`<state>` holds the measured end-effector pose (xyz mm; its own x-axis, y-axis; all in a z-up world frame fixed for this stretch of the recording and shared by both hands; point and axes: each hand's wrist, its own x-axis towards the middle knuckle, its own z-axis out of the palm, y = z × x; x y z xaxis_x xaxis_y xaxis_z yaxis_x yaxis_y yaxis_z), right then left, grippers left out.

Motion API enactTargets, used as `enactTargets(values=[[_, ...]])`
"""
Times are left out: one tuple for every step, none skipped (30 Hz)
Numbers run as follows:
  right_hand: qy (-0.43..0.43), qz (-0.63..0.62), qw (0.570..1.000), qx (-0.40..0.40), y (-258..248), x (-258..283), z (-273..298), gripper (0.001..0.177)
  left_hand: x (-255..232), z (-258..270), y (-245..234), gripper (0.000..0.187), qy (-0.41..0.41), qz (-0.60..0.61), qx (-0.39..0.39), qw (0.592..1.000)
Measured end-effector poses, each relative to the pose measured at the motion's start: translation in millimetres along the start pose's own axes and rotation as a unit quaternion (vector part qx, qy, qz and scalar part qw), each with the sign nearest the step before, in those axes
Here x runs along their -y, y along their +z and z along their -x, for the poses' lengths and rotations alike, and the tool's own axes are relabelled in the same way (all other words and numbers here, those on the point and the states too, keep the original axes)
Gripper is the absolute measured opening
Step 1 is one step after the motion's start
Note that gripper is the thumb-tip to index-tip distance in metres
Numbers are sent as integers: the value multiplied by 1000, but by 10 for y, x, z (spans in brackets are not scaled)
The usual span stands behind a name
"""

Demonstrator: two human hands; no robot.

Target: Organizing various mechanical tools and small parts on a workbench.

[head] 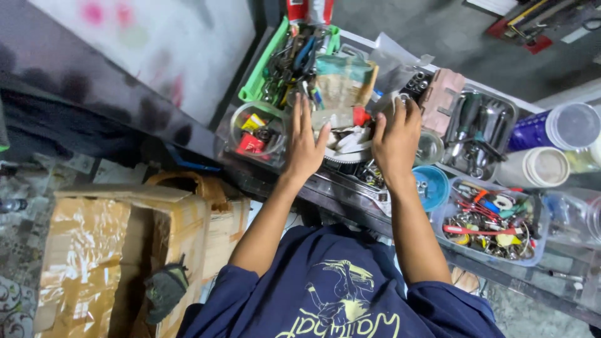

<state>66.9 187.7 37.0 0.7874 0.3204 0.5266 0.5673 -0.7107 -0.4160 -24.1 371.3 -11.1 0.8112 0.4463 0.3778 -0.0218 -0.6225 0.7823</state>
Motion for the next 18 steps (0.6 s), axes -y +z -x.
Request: enactTargets(values=[[3, 2, 1000, -1, 61, -113, 15, 45, 15, -13, 45, 81, 1, 2, 4, 1000], [41, -34, 998, 24, 122, -224, 31, 50, 30, -26, 88, 82, -17, 9, -5, 1000], [77, -71, 993, 49, 184, -334, 46, 55, 46, -40, 130, 83, -34, 16, -13, 999], [80, -69, 993, 47, 179, -323, 18, 55, 68, -85, 145, 83, -33, 17, -10, 999], [92, -98, 988, 72, 166, -319, -10, 59, 85, -131, 170, 88, -60, 17, -1, 998], [105, -127, 982, 96, 152, -314, -38, 64, 100, -177, 194, 94, -88, 16, 9, 996], [107, -126, 982, 94, 154, -307, -45, 64, 128, -193, 215, 94, -86, 17, 11, 996], [106, -138, 981, 82, 156, -298, -51, 65, 156, -208, 234, 95, -97, 37, 5, 995], [105, -152, 980, 71, 164, -283, -61, 65, 188, -223, 246, 97, -109, 56, -2, 992], [106, -151, 980, 70, 199, -301, -71, 65, 184, -233, 254, 97, -108, 56, -1, 993], [155, -210, 963, 66, 229, -319, -68, 63, 178, -229, 262, 98, -118, 73, -12, 990], [203, -267, 940, 63, 259, -338, -65, 62, 172, -224, 270, 99, -129, 89, -23, 987], [204, -267, 940, 61, 302, -351, -50, 62, 167, -228, 275, 99, -128, 89, -22, 988], [218, -292, 930, 48, 345, -362, -36, 61, 163, -232, 278, 98, -121, 81, -34, 989], [231, -316, 920, 34, 389, -374, -23, 60, 159, -237, 282, 97, -115, 72, -46, 990], [231, -316, 920, 33, 407, -408, -19, 60, 124, -250, 283, 97, -114, 72, -45, 990], [227, -325, 918, 23, 440, -424, -10, 59, 98, -261, 261, 96, -122, 101, -50, 986], [224, -335, 915, 14, 476, -439, -1, 58, 75, -271, 240, 95, -130, 129, -55, 982]])
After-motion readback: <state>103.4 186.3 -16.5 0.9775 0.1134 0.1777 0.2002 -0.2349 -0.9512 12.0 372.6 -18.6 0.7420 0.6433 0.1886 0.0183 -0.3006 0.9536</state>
